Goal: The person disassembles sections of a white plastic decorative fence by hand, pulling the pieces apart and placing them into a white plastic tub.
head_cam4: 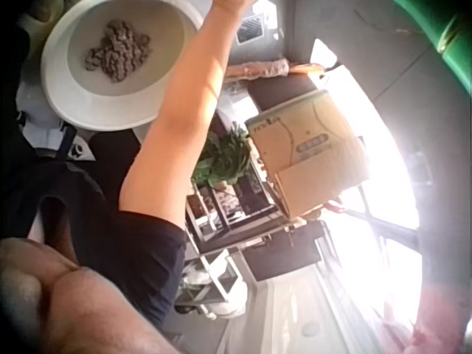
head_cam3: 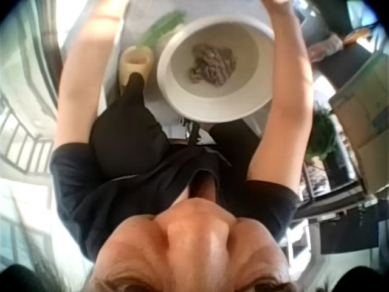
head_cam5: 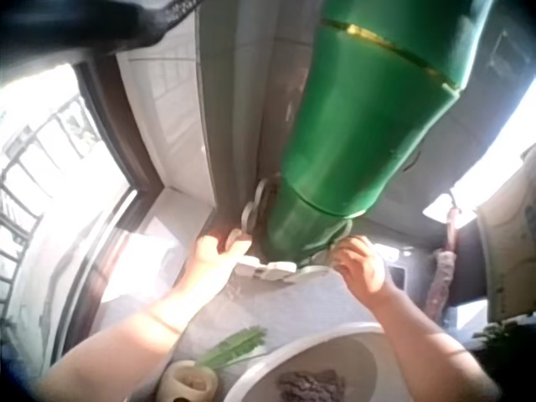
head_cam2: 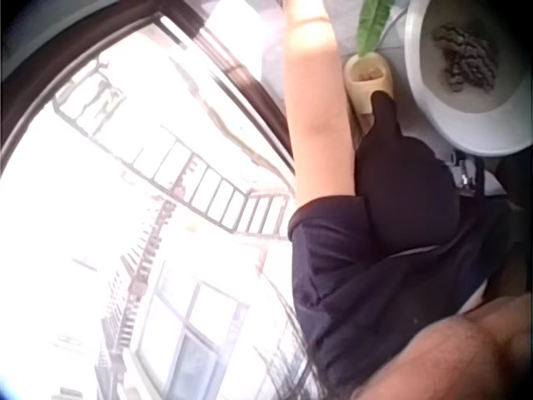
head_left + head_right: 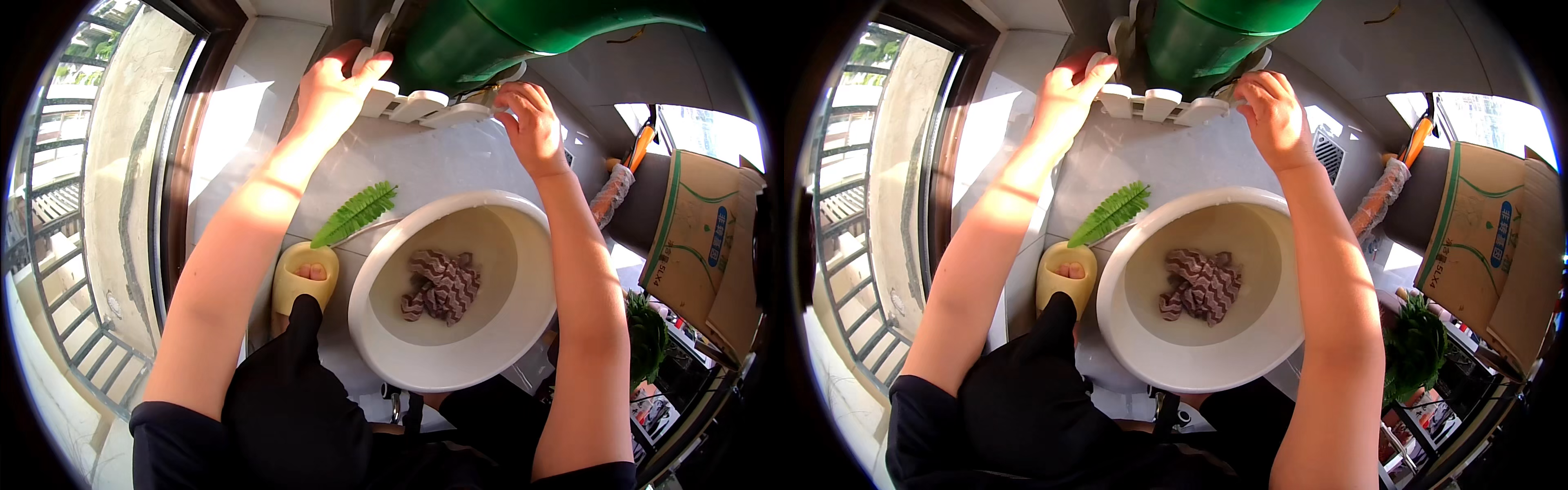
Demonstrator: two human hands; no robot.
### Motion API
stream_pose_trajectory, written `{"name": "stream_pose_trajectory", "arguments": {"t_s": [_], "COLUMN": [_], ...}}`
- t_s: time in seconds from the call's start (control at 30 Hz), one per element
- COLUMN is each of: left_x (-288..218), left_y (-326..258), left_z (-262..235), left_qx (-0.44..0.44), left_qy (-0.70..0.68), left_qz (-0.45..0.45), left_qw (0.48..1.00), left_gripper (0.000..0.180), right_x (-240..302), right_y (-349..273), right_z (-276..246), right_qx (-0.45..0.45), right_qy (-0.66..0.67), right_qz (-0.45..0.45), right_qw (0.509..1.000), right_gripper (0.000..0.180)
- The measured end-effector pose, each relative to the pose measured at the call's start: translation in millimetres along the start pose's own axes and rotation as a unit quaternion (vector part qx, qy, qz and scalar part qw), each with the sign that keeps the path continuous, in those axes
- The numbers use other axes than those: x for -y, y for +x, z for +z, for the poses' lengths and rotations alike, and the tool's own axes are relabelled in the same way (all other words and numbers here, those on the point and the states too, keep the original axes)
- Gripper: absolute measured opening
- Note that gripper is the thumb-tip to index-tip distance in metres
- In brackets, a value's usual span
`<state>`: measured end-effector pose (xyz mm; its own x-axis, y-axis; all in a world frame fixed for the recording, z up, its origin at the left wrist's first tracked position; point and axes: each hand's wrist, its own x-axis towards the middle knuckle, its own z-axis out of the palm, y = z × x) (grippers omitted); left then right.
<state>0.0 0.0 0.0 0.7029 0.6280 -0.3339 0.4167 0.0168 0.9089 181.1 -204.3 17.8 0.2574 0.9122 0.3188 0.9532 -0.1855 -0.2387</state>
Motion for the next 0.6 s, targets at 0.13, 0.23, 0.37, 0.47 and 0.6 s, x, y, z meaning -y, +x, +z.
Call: {"name": "stream_pose_trajectory", "arguments": {"t_s": [0.13, 0.23, 0.37, 0.47, 0.6], "left_x": [-20.6, -26.8, -21.3, -21.7, -10.2], "left_y": [-33.7, -36.8, -29.6, -32.7, -28.3], "left_z": [22.7, 43.6, 39.0, 33.0, 35.5], "left_qx": [-0.198, -0.074, 0.103, 0.140, 0.091], "left_qy": [0.188, 0.261, 0.390, 0.394, 0.413], "left_qz": [0.425, 0.496, 0.384, 0.402, 0.453], "left_qw": [0.863, 0.825, 0.830, 0.815, 0.785], "left_gripper": [0.039, 0.036, 0.034, 0.035, 0.046], "right_x": [12.6, 38.3, 50.7, 45.8, 50.1], "right_y": [-1.9, 4.2, 3.2, -4.5, 2.8], "right_z": [-8.3, -5.1, 1.2, 3.1, 5.6], "right_qx": [0.050, 0.044, 0.054, 0.067, 0.065], "right_qy": [0.015, 0.059, 0.052, 0.076, -0.028], "right_qz": [-0.027, -0.084, -0.094, -0.033, -0.073], "right_qw": [0.998, 0.994, 0.993, 0.994, 0.995], "right_gripper": [0.025, 0.025, 0.026, 0.027, 0.032]}}
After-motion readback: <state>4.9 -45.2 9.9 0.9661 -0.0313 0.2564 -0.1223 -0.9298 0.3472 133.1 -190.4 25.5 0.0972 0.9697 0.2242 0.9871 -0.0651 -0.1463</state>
